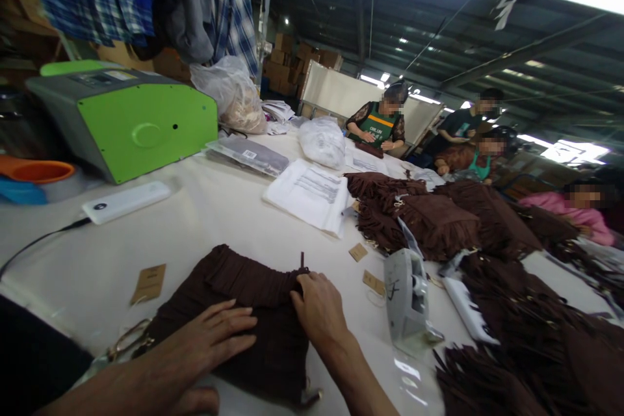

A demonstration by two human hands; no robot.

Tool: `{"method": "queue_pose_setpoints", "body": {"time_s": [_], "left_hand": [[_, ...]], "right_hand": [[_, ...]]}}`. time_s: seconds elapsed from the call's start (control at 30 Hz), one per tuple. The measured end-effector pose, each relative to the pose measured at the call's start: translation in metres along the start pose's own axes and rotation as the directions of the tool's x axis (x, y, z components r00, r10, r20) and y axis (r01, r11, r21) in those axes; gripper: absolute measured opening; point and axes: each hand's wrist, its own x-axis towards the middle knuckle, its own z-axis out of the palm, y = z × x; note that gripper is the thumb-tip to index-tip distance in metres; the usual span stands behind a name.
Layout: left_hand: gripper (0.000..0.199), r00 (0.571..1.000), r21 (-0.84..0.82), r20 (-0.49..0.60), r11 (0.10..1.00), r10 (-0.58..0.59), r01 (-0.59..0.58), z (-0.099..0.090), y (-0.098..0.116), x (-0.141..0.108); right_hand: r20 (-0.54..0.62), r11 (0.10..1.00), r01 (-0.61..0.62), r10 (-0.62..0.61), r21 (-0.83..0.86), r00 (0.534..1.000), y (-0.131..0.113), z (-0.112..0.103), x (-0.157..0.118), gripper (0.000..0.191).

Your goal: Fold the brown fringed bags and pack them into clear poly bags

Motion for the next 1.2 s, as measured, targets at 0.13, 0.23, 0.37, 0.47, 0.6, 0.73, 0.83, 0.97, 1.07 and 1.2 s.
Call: {"method": "queue_pose_setpoints", "body": {"time_s": [0.13, 0.23, 0.37, 0.47, 0.6, 0.73, 0.83, 0.97, 1.07, 1.2], "left_hand": [[0.080, 0.999, 0.020, -0.023, 0.999, 0.027, -0.027, 0.005, -0.006, 0.000], [0.054, 0.993, 0.021, -0.117, 1.000, 0.018, -0.016, 0.000, -0.001, 0.011], [0.021, 0.952, 0.012, -0.288, 0.993, -0.107, 0.115, -0.012, 0.011, 0.049], [0.009, 0.930, 0.062, -0.322, 0.977, -0.176, 0.206, -0.019, 0.014, 0.087], [0.011, 0.925, 0.193, -0.285, 0.930, -0.253, 0.313, -0.014, 0.009, 0.134], [0.005, 0.909, 0.227, -0.255, 0.894, -0.329, 0.387, -0.002, -0.001, 0.157], [0.012, 0.882, 0.200, -0.255, 0.872, -0.395, 0.448, 0.001, -0.008, 0.159], [0.018, 0.839, 0.119, -0.251, 0.844, -0.484, 0.522, -0.004, -0.014, 0.155], [0.018, 0.820, 0.052, -0.234, 0.835, -0.523, 0.547, -0.007, -0.016, 0.154], [0.018, 0.805, -0.017, -0.226, 0.828, -0.549, 0.560, -0.007, -0.021, 0.153]], "right_hand": [[0.063, 0.999, -0.026, 0.028, -0.034, 0.998, -0.003, 0.014, 0.006, 0.013], [0.021, 0.999, -0.024, 0.025, -0.035, 0.999, -0.001, 0.021, 0.002, 0.019], [-0.141, 0.997, 0.074, -0.068, 0.036, 0.988, 0.003, 0.024, -0.011, 0.019], [-0.207, 0.975, 0.197, -0.174, 0.098, 0.963, 0.003, 0.021, -0.024, 0.022], [-0.283, 0.954, 0.253, -0.201, 0.161, 0.938, 0.007, 0.011, -0.036, 0.023], [-0.324, 0.977, 0.143, -0.087, 0.155, 0.942, 0.025, 0.005, -0.035, 0.020], [-0.277, 0.987, 0.081, -0.039, 0.142, 0.960, 0.035, 0.004, -0.026, 0.018], [-0.195, 0.993, 0.017, 0.006, 0.117, 0.981, 0.036, 0.000, -0.010, 0.018], [-0.102, 0.998, -0.027, 0.032, 0.048, 0.994, 0.029, -0.005, 0.005, 0.019], [0.017, 0.997, -0.020, 0.021, -0.071, 1.000, 0.019, -0.012, 0.021, 0.020]]}}
